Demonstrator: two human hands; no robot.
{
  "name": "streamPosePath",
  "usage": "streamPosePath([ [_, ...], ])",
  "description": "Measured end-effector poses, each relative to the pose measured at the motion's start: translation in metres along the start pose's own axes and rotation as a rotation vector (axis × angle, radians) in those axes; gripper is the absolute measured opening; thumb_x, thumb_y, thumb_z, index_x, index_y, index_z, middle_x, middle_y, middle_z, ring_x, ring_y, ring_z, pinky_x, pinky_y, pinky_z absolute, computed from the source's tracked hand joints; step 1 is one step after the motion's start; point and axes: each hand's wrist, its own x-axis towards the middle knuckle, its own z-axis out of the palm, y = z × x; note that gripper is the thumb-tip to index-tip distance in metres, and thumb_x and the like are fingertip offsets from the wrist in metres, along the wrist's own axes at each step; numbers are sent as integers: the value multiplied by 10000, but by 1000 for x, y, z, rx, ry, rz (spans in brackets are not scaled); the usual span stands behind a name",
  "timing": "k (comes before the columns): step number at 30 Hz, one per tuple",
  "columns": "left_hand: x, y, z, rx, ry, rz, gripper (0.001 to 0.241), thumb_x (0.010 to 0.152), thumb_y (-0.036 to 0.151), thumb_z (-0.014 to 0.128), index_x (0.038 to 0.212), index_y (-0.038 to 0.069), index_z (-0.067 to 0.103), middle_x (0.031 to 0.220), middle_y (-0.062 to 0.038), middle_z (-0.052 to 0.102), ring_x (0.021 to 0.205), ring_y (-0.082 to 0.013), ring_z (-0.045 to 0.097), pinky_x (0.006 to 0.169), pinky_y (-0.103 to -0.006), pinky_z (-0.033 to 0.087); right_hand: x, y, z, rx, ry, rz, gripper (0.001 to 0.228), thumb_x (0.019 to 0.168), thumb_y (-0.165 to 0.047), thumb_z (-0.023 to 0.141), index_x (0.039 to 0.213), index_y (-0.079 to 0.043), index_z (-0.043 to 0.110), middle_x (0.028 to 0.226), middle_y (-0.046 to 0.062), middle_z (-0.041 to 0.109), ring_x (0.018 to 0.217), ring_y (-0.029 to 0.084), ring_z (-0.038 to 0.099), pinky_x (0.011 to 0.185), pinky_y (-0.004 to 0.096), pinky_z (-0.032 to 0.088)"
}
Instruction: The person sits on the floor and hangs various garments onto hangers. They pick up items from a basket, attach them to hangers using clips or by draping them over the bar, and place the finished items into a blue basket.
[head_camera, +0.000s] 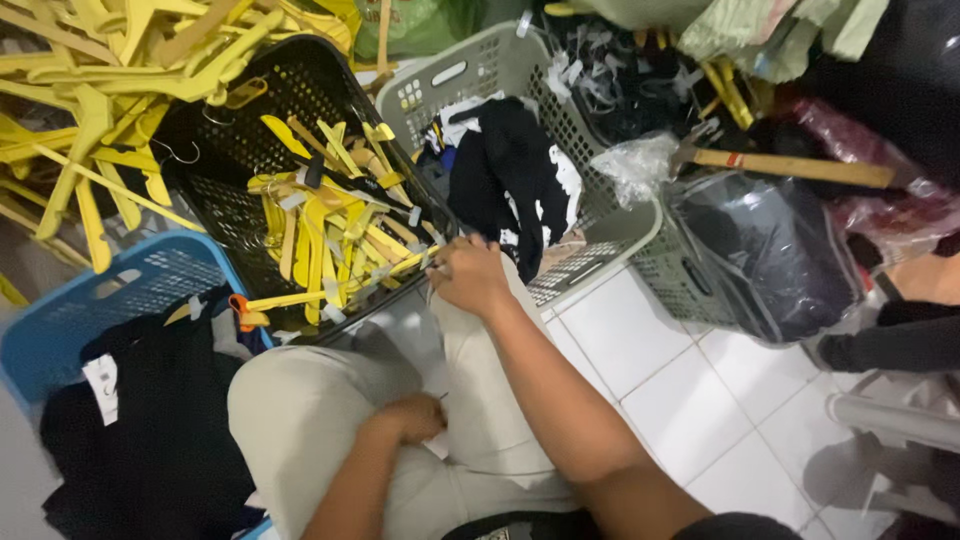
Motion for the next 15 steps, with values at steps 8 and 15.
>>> streamPosePath([
  [8, -16, 11, -23, -451, 392, -192, 256, 962, 208, 550, 1108, 40, 675, 824, -153, 700, 687, -220, 606, 627, -372, 488, 10, -1, 4, 147, -12, 138, 188, 732, -275, 692, 813, -160, 817, 980, 50, 778, 1001, 287, 650, 862, 503, 445],
  [15, -20, 30, -15, -191, -31, -237, 285, 844, 148, 609, 1091, 47, 709, 913, -88, 732, 786, -193, 681, 712, -332, 542, 78, 95, 50, 279, -41, 727, 412, 817, -435, 715, 1005, -76, 795, 1216, 233, 660, 1154, 401, 625, 1017, 447, 484],
])
